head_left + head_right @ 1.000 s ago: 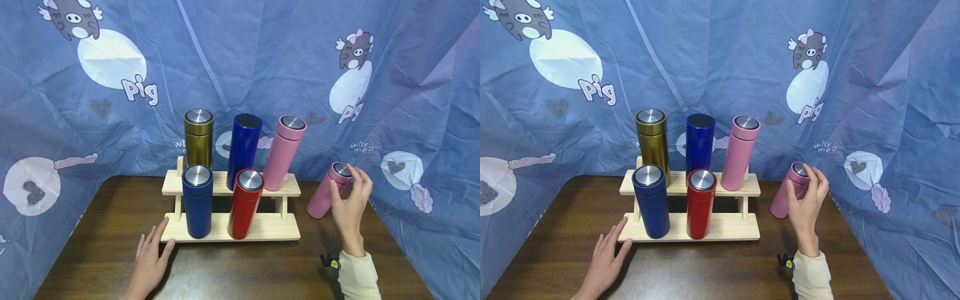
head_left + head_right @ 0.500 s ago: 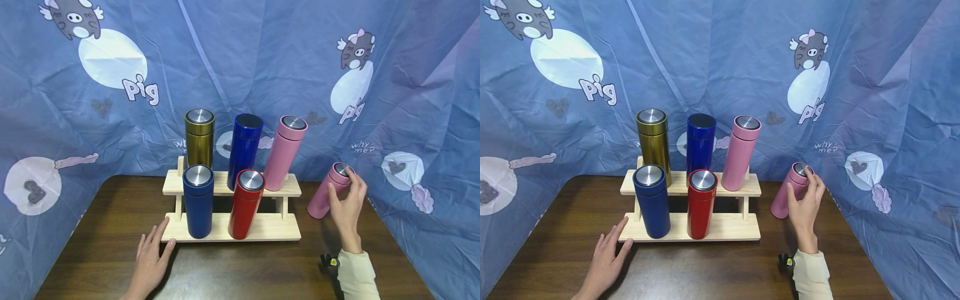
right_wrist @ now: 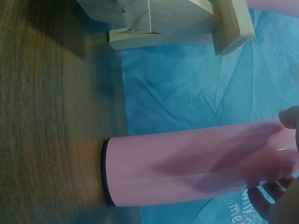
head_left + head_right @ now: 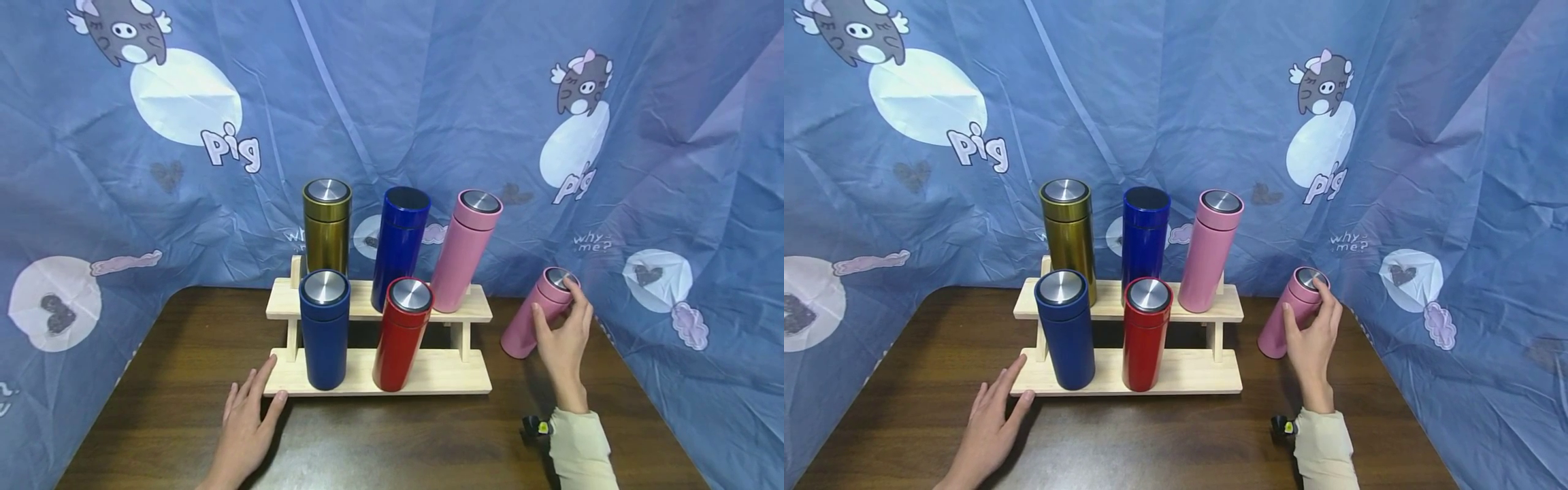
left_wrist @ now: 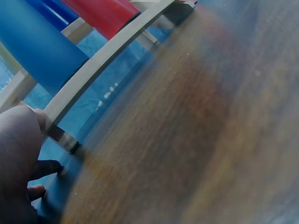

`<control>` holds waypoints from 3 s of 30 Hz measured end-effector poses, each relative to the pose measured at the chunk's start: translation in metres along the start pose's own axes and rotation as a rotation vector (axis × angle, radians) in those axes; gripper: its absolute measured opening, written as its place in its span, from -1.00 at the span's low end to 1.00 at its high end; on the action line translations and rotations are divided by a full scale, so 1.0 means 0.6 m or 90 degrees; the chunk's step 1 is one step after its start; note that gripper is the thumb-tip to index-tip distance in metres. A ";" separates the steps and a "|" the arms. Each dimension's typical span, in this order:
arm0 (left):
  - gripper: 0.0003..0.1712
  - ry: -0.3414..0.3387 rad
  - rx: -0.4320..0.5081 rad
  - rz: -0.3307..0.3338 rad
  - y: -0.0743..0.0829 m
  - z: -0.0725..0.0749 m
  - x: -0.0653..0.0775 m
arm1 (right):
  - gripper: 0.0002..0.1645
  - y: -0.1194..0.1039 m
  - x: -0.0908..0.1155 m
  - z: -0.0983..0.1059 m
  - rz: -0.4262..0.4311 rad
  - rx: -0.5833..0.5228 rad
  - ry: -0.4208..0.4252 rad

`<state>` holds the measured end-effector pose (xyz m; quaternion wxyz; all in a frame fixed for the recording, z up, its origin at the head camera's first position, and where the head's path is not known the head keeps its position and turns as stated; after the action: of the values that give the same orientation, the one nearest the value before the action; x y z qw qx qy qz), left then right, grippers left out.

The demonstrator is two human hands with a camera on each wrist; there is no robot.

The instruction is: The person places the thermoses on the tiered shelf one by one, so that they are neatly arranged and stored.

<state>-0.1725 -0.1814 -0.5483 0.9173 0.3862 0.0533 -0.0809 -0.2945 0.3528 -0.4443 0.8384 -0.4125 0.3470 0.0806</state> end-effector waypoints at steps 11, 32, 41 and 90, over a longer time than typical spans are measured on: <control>-0.29 0.009 0.000 -0.009 -0.002 -0.002 0.001 | -0.12 0.000 0.001 0.008 0.009 0.011 0.015; -0.30 0.011 0.001 -0.011 0.000 -0.001 0.001 | -0.12 -0.117 -0.009 0.035 0.099 -0.039 0.044; -0.29 0.003 0.003 -0.005 0.000 -0.001 0.001 | -0.06 -0.183 -0.001 0.043 0.145 -0.045 -0.020; -0.29 0.008 0.002 -0.016 -0.002 -0.003 0.000 | -0.06 -0.259 0.054 -0.052 0.241 -0.140 -0.199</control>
<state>-0.1729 -0.1808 -0.5506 0.9153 0.3875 0.0638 -0.0899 -0.2209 0.2240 -0.3796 0.8020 -0.4111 0.2738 0.3359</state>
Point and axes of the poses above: each hand's wrist, its own x-axis away from the middle knuckle, its own z-axis out of the back of the hand, y = z × x, the point moved 5 cm from there along -x, towards the middle knuckle, and after that the axes turned 15 degrees about -y, right-handed, at the moved point
